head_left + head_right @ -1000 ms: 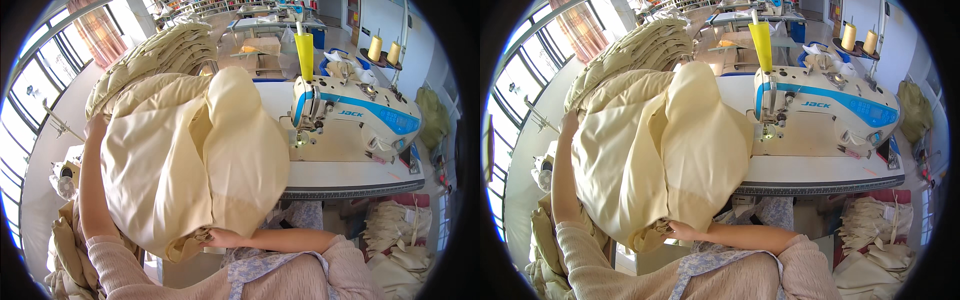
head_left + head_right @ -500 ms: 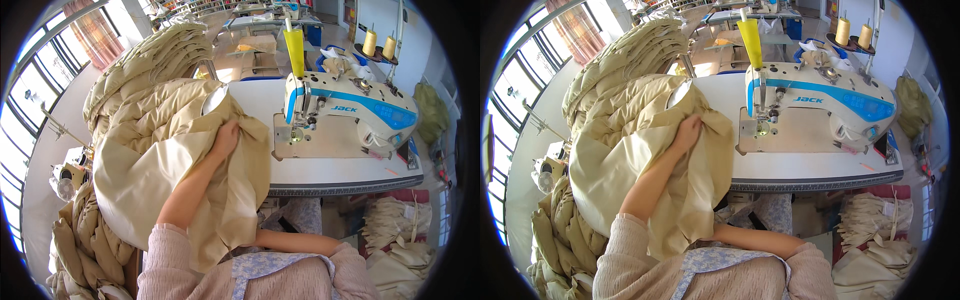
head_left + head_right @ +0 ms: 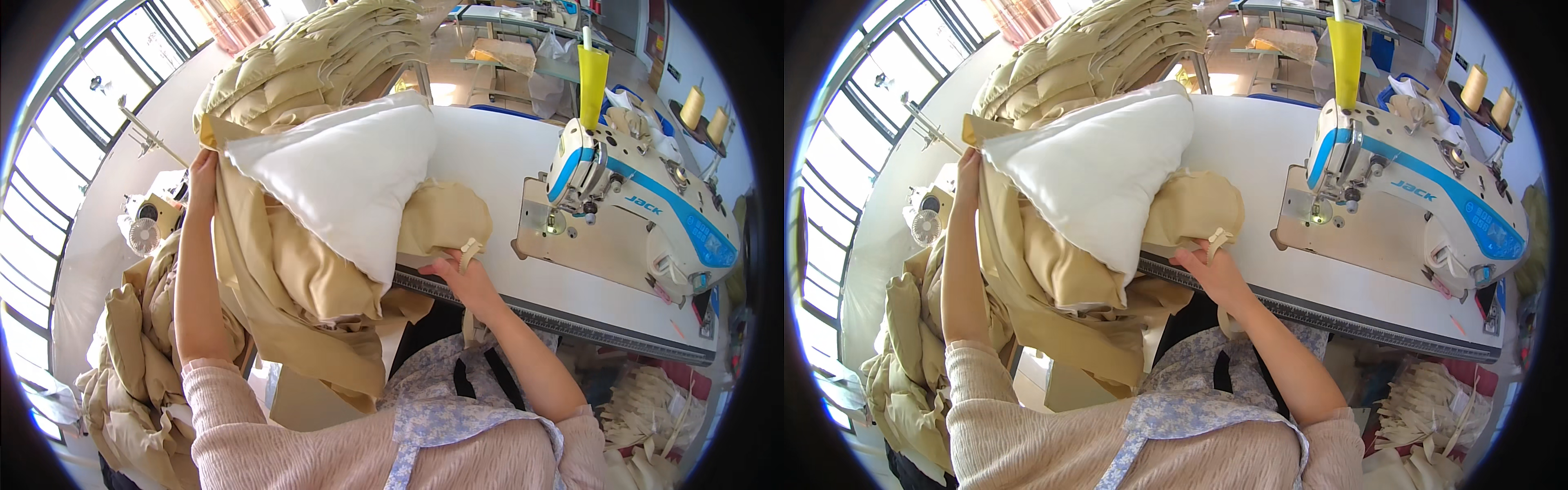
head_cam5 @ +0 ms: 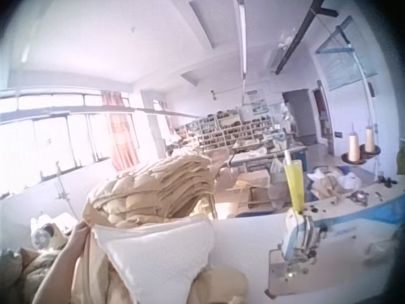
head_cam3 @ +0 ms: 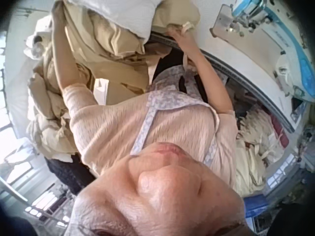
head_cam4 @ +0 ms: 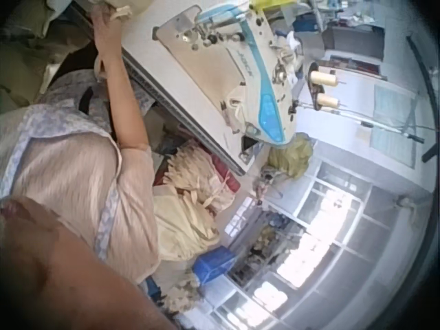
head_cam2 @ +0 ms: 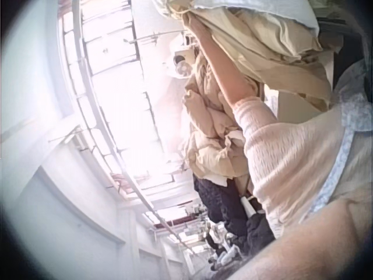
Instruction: The person sews a zipper onto a beige fabric item using a sewing machine. They align the zipper, guide the fabric under the presser foot, and stitch along the zipper edge. The person repeatedly adjusts the fabric and zipper to maintain alignment during sewing.
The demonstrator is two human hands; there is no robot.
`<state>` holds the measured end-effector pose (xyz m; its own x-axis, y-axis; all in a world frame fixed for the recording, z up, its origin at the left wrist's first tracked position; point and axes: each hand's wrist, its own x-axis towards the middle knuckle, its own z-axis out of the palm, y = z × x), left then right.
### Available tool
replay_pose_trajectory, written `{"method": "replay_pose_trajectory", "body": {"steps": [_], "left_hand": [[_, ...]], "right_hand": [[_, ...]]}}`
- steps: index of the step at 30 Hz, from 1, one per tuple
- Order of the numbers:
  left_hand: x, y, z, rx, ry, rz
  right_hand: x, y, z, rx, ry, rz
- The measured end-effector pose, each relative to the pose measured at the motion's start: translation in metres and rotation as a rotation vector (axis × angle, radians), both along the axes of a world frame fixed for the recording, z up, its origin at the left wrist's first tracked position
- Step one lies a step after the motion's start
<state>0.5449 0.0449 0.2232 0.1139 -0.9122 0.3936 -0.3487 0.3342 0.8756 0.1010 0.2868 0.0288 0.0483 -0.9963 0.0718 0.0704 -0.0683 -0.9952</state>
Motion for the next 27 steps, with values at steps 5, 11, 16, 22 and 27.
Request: {"method": "replay_pose_trajectory", "body": {"steps": [5, 11, 16, 22, 27], "left_hand": [[0.011, -0.007, -0.11, -0.015, -0.618, -0.025], [-0.11, 0.045, -0.048, 0.1, -0.905, 0.168], [-0.064, 0.03, -0.058, -0.097, -0.708, 0.009], [-0.132, 0.096, -0.03, -0.326, -0.508, -0.155], [-0.194, 0.173, -0.045, -0.334, -0.571, -0.444]], "right_hand": [[0.032, -0.014, 0.031, 0.215, -0.164, 0.17], [0.019, -0.046, 0.009, 0.12, 0.078, 0.089], [-0.01, -0.057, 0.073, -0.063, -0.39, -0.287], [-0.096, -0.102, 0.135, -0.165, -0.282, -0.35], [-0.096, -0.103, 0.117, -0.154, -0.123, -0.459]]}}
